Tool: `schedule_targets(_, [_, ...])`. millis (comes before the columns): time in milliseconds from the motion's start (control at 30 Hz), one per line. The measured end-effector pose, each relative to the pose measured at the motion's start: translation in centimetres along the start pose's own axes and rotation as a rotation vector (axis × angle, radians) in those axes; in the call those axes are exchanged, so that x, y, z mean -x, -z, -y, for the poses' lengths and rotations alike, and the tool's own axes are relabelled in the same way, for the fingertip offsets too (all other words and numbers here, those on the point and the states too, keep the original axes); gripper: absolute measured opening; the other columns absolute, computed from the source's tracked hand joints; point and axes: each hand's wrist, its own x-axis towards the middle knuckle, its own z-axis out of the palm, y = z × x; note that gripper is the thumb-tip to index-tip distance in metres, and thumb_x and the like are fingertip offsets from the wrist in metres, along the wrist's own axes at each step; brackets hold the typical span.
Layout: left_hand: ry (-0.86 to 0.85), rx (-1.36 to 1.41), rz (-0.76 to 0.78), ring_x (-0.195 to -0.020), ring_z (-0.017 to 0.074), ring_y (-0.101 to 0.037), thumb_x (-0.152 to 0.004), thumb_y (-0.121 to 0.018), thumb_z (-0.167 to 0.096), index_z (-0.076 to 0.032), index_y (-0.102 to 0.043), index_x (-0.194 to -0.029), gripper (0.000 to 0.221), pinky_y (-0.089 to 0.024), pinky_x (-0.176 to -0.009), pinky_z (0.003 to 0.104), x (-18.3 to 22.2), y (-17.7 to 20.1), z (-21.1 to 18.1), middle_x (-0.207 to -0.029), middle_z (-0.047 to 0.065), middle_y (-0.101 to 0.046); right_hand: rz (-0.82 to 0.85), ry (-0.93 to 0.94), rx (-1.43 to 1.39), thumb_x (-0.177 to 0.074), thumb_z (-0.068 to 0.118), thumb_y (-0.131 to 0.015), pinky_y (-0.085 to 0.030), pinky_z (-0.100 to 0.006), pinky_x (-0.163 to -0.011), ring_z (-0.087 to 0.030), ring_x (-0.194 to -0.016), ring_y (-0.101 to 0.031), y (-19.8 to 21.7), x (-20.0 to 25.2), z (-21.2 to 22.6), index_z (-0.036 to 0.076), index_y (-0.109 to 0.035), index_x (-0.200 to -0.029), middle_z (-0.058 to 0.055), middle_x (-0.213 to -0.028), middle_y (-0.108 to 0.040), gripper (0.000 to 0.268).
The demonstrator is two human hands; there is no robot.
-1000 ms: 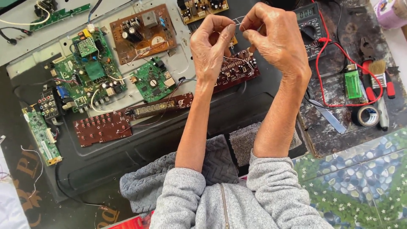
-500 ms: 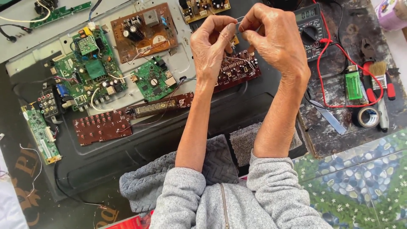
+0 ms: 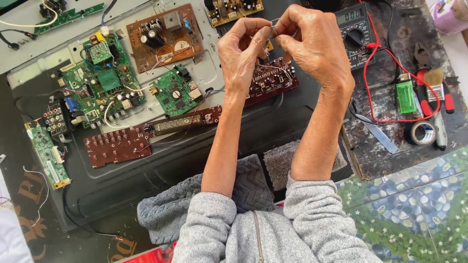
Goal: Applying electrical tape to insulate components and wiring on a circuit board inside a television.
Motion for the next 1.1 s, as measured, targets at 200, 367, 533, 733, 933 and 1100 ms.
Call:
schedule_targets(200, [-0.007,-0.002,0.002,-0.056,0.0061,-0.061,-0.097,-0.068,-0.025,-0.012,-0.072,-0.101,0.013,-0.047,-0.047,0.019,0.02,-0.12,-0.31,-0.074,-0.003,-0.066,0.001,0.053,-0.011,-0.1,-0.009,-0.064,-0.06,-0.034,-0.061,-0.018,-0.06,-0.072,0.0,0.08,-0.31,0.002,-0.065,-0.099,-0.009,-0.086,-0.071,0.011])
schedule_targets(367, [0.008,0.027,-0.007,-0.054,0.0055,-0.055,-0.096,-0.07,-0.028,-0.011,-0.072,-0.099,0.018,-0.047,-0.046,0.019,0.0,-0.16,-0.12,-0.073,-0.002,-0.066,-0.004,0.065,-0.013,-0.099,-0.011,-0.064,-0.059,-0.033,-0.059,-0.019,-0.06,-0.072,0.04,0.08,-0.19,0.002,-0.064,-0.098,-0.009,-0.088,-0.071,0.013])
schedule_targets(533, [-0.001,0.011,-0.015,-0.054,0.0062,-0.053,-0.097,-0.068,-0.026,-0.011,-0.072,-0.099,0.015,-0.047,-0.048,0.019,-0.03,-0.17,-0.05,-0.078,-0.002,-0.069,-0.006,0.032,0.006,-0.097,-0.008,-0.067,-0.053,-0.029,-0.059,-0.014,-0.057,-0.069,0.0,0.04,-0.27,0.005,-0.065,-0.097,-0.006,-0.08,-0.07,0.013])
schedule_targets(733, [-0.003,0.04,-0.006,-0.056,0.0072,-0.053,-0.098,-0.068,-0.024,-0.01,-0.072,-0.099,0.015,-0.048,-0.051,0.02,-0.05,-0.17,0.04,-0.082,-0.001,-0.072,-0.004,0.057,0.009,-0.102,-0.007,-0.067,-0.058,-0.035,-0.062,-0.017,-0.059,-0.069,0.0,0.16,-0.44,0.004,-0.066,-0.101,-0.009,-0.081,-0.069,0.011])
schedule_targets(933, [0.057,0.071,-0.011,-0.059,0.0093,-0.059,-0.095,-0.071,-0.026,-0.009,-0.073,-0.1,0.018,-0.052,-0.053,0.021,-0.06,0.1,-0.07,-0.083,0.002,-0.074,-0.002,0.037,0.029,-0.098,-0.006,-0.066,-0.053,-0.032,-0.059,-0.014,-0.056,-0.066,-0.18,-0.03,-0.19,0.005,-0.067,-0.098,-0.006,-0.075,-0.069,0.012])
schedule_targets(1100, [0.069,0.077,-0.01,-0.059,0.0087,-0.059,-0.094,-0.072,-0.026,-0.009,-0.074,-0.099,0.018,-0.053,-0.053,0.021,-0.17,0.16,0.1,-0.081,0.001,-0.073,0.0,0.025,0.046,-0.098,-0.004,-0.068,-0.051,-0.03,-0.057,-0.014,-0.054,-0.066,-0.19,-0.14,-0.18,0.007,-0.067,-0.096,-0.004,-0.076,-0.069,0.011])
